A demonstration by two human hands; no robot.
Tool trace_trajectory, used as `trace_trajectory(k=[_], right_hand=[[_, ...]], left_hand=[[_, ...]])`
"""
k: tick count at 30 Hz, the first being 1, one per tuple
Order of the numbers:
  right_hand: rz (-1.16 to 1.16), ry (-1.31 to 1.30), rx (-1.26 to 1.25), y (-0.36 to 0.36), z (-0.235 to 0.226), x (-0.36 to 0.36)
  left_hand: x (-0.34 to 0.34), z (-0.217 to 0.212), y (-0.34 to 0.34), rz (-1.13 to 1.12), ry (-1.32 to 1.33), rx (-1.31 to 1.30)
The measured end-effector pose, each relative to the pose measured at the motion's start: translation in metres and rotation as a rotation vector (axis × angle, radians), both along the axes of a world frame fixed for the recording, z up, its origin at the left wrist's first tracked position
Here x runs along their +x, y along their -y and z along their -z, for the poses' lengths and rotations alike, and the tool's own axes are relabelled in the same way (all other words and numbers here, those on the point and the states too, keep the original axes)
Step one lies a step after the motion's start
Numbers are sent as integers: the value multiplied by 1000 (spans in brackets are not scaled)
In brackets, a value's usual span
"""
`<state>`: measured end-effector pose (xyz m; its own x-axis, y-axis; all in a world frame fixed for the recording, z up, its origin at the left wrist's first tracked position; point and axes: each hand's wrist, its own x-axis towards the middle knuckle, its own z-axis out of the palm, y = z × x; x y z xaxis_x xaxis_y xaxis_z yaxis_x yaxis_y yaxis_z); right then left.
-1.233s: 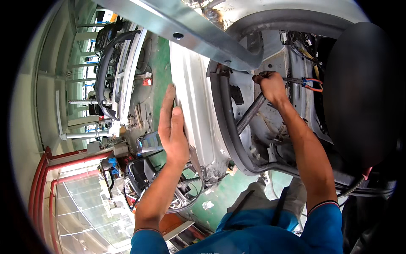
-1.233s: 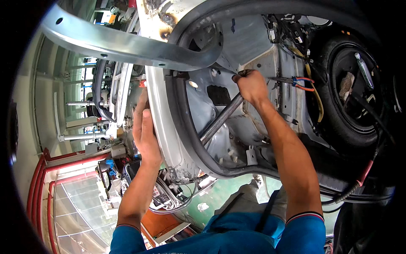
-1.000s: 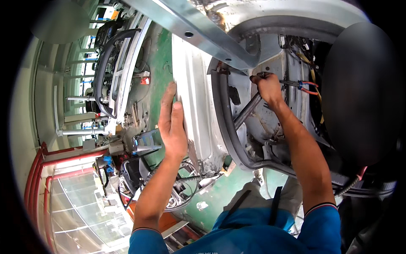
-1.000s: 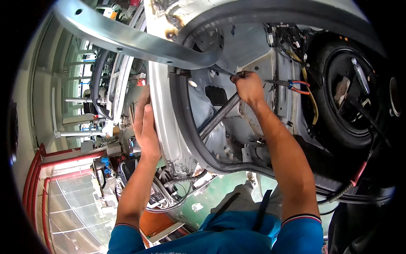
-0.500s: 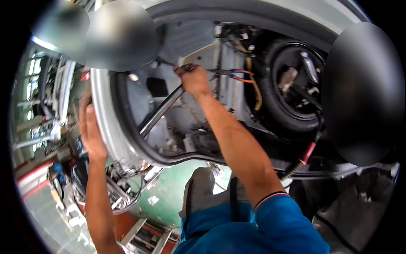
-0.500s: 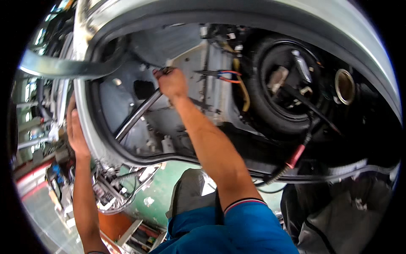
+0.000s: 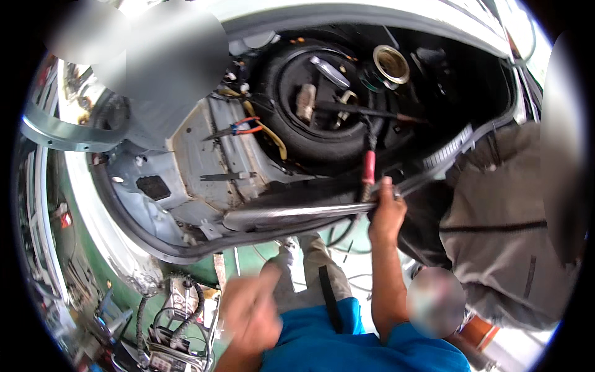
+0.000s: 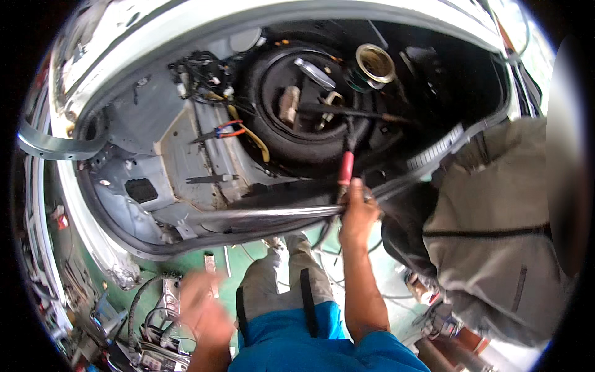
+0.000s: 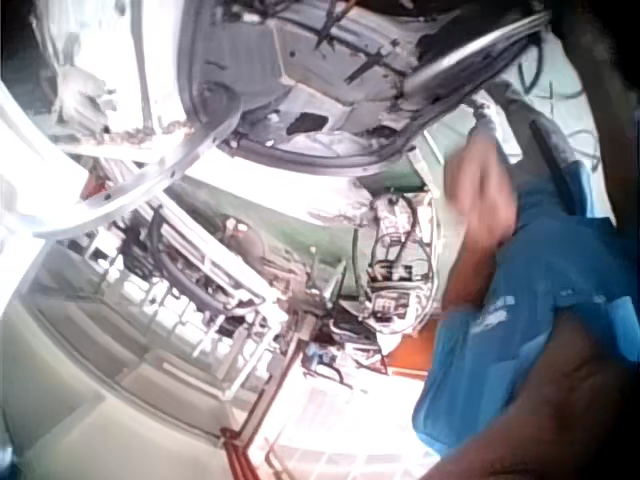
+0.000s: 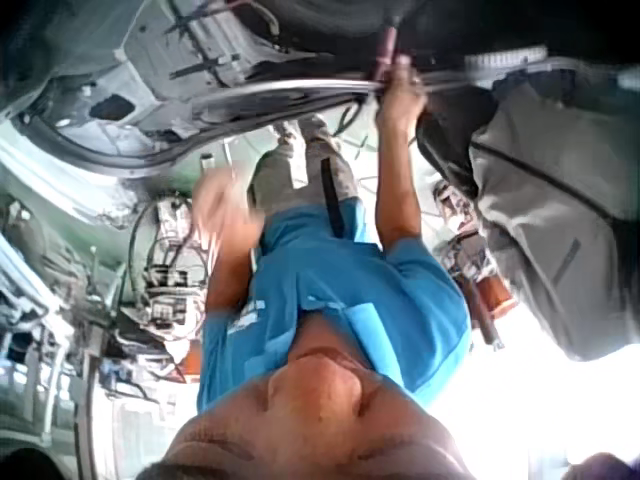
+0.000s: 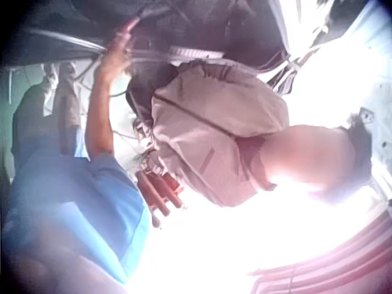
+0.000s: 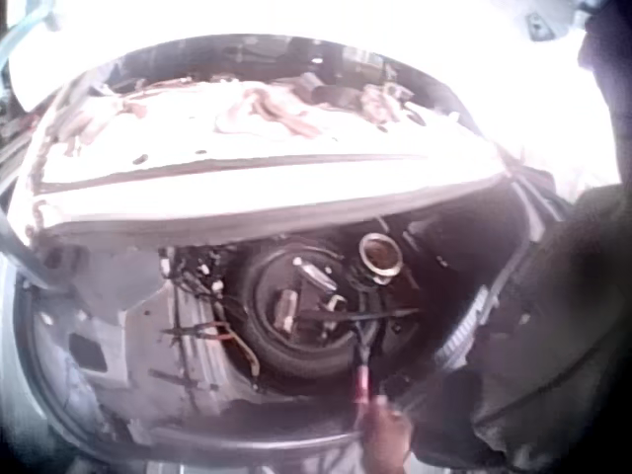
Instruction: The person welds the inner metal frame of a car trunk using a welding torch, then uses a hammer to tap and align the welded area. The person repeats welding and hammering on the same section of the trunk frame.
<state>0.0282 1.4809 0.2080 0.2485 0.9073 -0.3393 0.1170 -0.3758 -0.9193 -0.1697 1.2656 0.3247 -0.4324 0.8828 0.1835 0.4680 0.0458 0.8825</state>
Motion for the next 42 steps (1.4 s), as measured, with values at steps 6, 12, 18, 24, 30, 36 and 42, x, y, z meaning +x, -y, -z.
trace_trajectory(k=[6, 12, 18, 24, 30, 36, 42], right_hand=[[391, -25, 67, 44, -61, 113], [403, 31, 239, 83, -84, 202], [374, -205, 164, 55, -104, 211], [66, -278, 124, -28, -77, 204], [-387, -576, -128, -102, -69, 221], [-520, -656, -183, -117, -75, 260], [-346, -595, -248, -85, -64, 291]], left_hand=[[99, 221, -206, 70, 201, -438], [156, 218, -272, 69, 263, -720], [168, 196, -189, -84, 209, -305], [160, 134, -60, -49, 397, -421], [221, 130, 32, -370, 89, -702], [275, 118, 148, -576, 70, -993], [294, 155, 319, -947, 254, -615]])
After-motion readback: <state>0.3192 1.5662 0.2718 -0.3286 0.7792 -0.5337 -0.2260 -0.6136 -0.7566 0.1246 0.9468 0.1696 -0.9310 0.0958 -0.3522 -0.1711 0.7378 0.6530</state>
